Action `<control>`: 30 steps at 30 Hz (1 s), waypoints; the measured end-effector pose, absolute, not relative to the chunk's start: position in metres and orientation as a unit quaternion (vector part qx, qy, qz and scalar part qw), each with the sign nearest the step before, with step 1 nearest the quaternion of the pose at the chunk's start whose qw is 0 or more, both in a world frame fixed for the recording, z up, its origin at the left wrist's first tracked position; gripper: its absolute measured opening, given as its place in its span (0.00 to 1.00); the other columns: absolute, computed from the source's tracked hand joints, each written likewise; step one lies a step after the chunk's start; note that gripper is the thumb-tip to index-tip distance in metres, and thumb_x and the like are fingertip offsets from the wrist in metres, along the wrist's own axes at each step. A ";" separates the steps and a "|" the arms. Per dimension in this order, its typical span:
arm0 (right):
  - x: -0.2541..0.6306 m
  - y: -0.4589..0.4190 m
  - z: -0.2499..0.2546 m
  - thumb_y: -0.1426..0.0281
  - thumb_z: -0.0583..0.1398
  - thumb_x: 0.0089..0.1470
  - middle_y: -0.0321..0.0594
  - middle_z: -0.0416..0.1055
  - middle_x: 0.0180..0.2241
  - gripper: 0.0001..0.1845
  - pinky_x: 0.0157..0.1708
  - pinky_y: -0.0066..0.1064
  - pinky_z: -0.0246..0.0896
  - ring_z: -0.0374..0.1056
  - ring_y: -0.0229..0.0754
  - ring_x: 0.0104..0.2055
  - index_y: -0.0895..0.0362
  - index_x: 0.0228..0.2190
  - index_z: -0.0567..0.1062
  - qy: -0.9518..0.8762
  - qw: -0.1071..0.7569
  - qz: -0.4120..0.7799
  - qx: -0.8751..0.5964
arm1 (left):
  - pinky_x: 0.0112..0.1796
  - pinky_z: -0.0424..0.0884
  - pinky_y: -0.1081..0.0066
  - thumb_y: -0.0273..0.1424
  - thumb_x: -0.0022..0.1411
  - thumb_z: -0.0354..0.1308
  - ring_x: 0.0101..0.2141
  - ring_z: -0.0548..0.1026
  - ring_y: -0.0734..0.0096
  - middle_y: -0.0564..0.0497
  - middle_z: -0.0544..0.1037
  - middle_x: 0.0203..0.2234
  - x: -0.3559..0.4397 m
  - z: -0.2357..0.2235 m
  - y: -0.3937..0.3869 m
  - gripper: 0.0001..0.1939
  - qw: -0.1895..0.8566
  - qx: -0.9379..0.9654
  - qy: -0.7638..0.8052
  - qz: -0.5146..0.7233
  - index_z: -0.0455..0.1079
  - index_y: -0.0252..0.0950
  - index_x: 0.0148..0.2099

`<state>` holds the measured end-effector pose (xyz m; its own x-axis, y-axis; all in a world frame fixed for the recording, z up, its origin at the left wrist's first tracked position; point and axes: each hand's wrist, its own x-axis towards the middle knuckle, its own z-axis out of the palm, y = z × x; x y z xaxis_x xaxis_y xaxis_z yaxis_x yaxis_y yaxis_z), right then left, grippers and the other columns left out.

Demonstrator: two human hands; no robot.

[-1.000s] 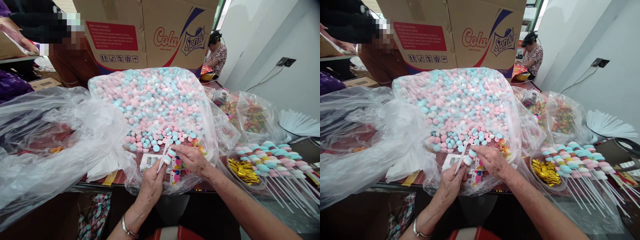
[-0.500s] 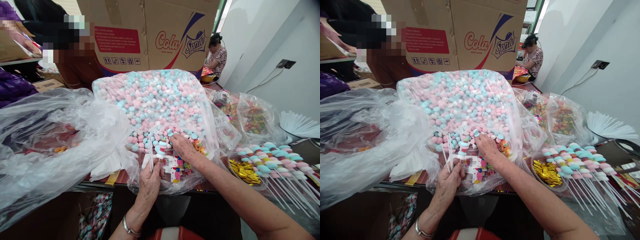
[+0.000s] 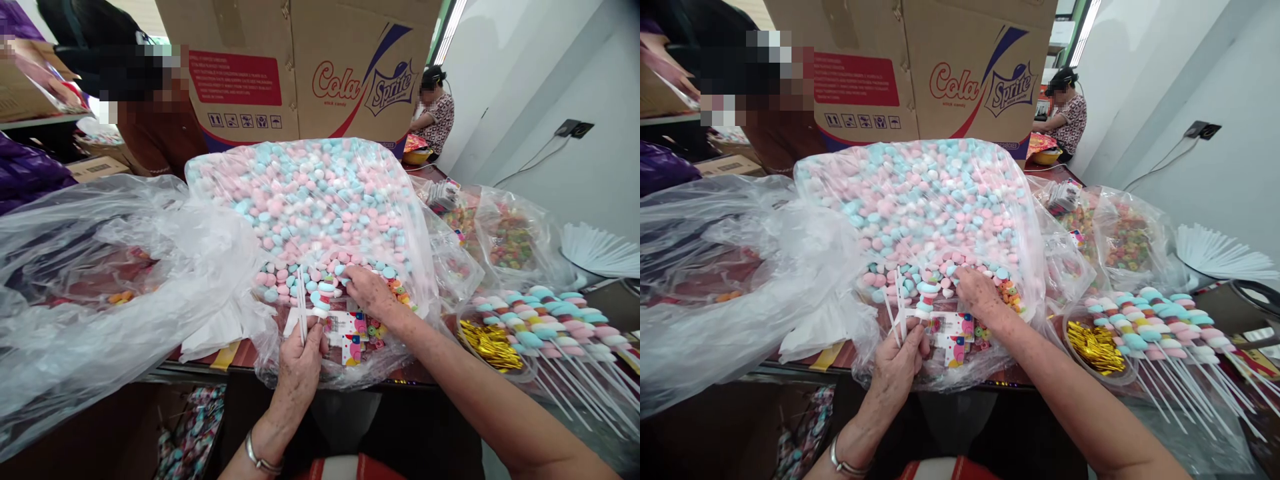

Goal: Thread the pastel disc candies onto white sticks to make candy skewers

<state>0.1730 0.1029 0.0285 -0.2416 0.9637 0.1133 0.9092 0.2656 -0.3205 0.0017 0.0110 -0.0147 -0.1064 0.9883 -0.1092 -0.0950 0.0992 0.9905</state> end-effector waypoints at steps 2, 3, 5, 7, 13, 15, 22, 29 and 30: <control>0.174 0.106 0.027 0.77 0.54 0.52 0.40 0.74 0.32 0.12 0.36 0.30 0.58 0.67 0.43 0.35 0.57 0.37 0.74 -0.746 0.242 0.177 -0.595 | 0.16 0.52 0.77 0.44 0.61 0.58 0.14 0.56 0.82 0.58 0.69 0.17 0.001 -0.015 0.011 0.16 0.516 0.430 0.528 0.520 0.70 0.35 0.37; 0.175 0.107 0.025 0.76 0.54 0.50 0.36 0.72 0.28 0.11 0.33 0.29 0.58 0.66 0.41 0.31 0.56 0.35 0.73 -0.725 0.286 0.230 -0.582 | 0.16 0.51 0.78 0.44 0.62 0.58 0.14 0.56 0.82 0.58 0.69 0.17 0.001 -0.015 0.010 0.16 0.515 0.433 0.528 0.518 0.70 0.35 0.37; 0.174 0.109 0.022 0.74 0.53 0.48 0.31 0.67 0.23 0.11 0.29 0.28 0.55 0.62 0.38 0.26 0.56 0.33 0.72 -0.688 0.339 0.329 -0.551 | 0.16 0.51 0.78 0.43 0.62 0.57 0.15 0.56 0.82 0.59 0.69 0.17 0.001 -0.016 0.010 0.15 0.513 0.436 0.529 0.517 0.70 0.35 0.36; 0.171 0.110 0.018 0.74 0.53 0.47 0.30 0.65 0.21 0.10 0.28 0.28 0.54 0.60 0.38 0.25 0.56 0.31 0.72 -0.672 0.347 0.372 -0.538 | 0.16 0.51 0.78 0.42 0.62 0.58 0.15 0.56 0.82 0.59 0.69 0.17 0.000 -0.018 0.011 0.14 0.515 0.435 0.529 0.516 0.70 0.35 0.37; 0.163 0.109 0.009 0.77 0.53 0.47 0.33 0.67 0.26 0.08 0.32 0.28 0.52 0.61 0.39 0.31 0.55 0.28 0.70 -0.730 0.302 0.266 -0.553 | 0.16 0.51 0.78 0.44 0.60 0.59 0.15 0.56 0.82 0.59 0.69 0.17 0.001 -0.017 0.011 0.16 0.525 0.424 0.525 0.518 0.70 0.35 0.38; 0.161 0.107 0.010 0.78 0.53 0.49 0.35 0.68 0.28 0.08 0.34 0.28 0.53 0.61 0.40 0.33 0.55 0.28 0.71 -0.752 0.286 0.236 -0.545 | 0.16 0.50 0.78 0.45 0.58 0.60 0.14 0.56 0.82 0.59 0.69 0.16 0.002 -0.014 0.011 0.17 0.532 0.410 0.526 0.521 0.70 0.35 0.39; 0.155 0.094 0.013 0.76 0.56 0.53 0.42 0.71 0.36 0.07 0.41 0.32 0.57 0.63 0.44 0.40 0.57 0.34 0.72 -0.815 0.219 0.180 -0.505 | 0.15 0.48 0.79 0.45 0.56 0.62 0.13 0.54 0.83 0.60 0.68 0.15 0.004 -0.007 0.011 0.19 0.542 0.395 0.521 0.528 0.69 0.34 0.39; 0.155 0.095 0.018 0.76 0.57 0.51 0.33 0.67 0.27 0.05 0.33 0.28 0.54 0.61 0.39 0.32 0.55 0.32 0.70 -0.733 0.286 0.229 -0.573 | 0.14 0.46 0.79 0.44 0.53 0.64 0.12 0.53 0.84 0.61 0.68 0.13 0.005 -0.002 0.009 0.21 0.558 0.350 0.520 0.544 0.66 0.35 0.41; 0.154 0.096 0.019 0.75 0.57 0.52 0.32 0.66 0.27 0.04 0.33 0.28 0.54 0.61 0.39 0.31 0.55 0.32 0.69 -0.729 0.293 0.235 -0.572 | 0.14 0.46 0.79 0.44 0.53 0.64 0.12 0.54 0.84 0.61 0.68 0.14 0.005 -0.002 0.009 0.21 0.557 0.352 0.520 0.544 0.66 0.35 0.41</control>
<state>0.1542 0.0960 0.0190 -0.1749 0.9717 0.1585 0.6961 0.2359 -0.6781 0.0052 0.0094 -0.0022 -0.1326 0.9716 -0.1960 -0.2403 0.1603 0.9574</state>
